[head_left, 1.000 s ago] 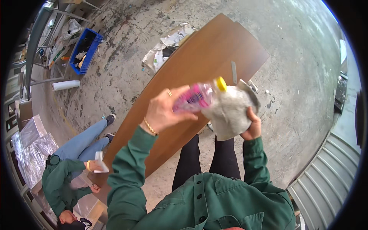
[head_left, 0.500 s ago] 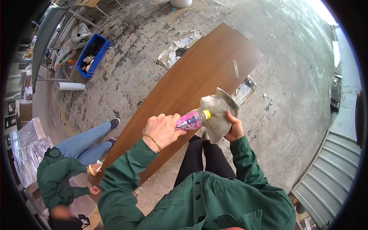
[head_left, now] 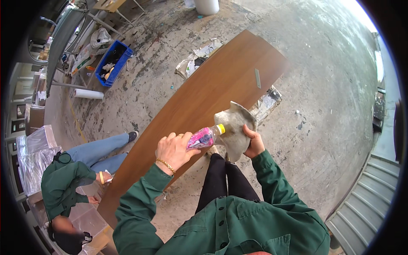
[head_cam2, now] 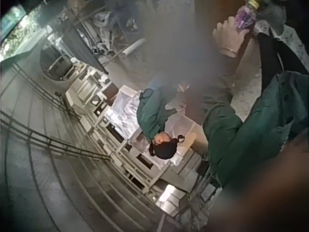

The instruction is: Cleaning residue and smoothing the edges of wood panels using a cloth, cleaning solution, and a scraper tool.

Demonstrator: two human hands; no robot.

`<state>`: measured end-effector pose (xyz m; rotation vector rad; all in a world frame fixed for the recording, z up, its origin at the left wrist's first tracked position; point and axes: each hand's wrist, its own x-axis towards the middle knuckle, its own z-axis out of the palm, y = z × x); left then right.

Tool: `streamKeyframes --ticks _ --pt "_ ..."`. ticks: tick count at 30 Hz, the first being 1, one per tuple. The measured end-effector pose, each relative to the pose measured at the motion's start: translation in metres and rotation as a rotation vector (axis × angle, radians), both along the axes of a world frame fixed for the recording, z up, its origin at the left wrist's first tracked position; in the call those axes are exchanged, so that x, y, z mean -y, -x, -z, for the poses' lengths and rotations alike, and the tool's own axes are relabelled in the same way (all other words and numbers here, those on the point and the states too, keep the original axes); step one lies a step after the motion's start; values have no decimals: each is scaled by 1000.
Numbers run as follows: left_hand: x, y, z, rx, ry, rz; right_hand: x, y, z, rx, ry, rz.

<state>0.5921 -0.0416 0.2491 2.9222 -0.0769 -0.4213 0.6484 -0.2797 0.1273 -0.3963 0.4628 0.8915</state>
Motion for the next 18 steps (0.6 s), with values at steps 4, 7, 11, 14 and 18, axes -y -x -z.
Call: streamKeyframes --ticks 4,7,11,14,18 --pt "0 17 23 -5 253 -176 13 -11 0 24 -111 -59" --pt "-27 65 93 121 676 -295 12 -14 17 2 -10 6" --pt "-31 101 118 167 1118 -900 47 -45 8 230 205 106" --pt "-57 130 129 491 1090 -1050 50 -61 3 605 405 102" --pt "-76 157 128 678 1009 -1149 22 -80 58 1596 1122 -288"
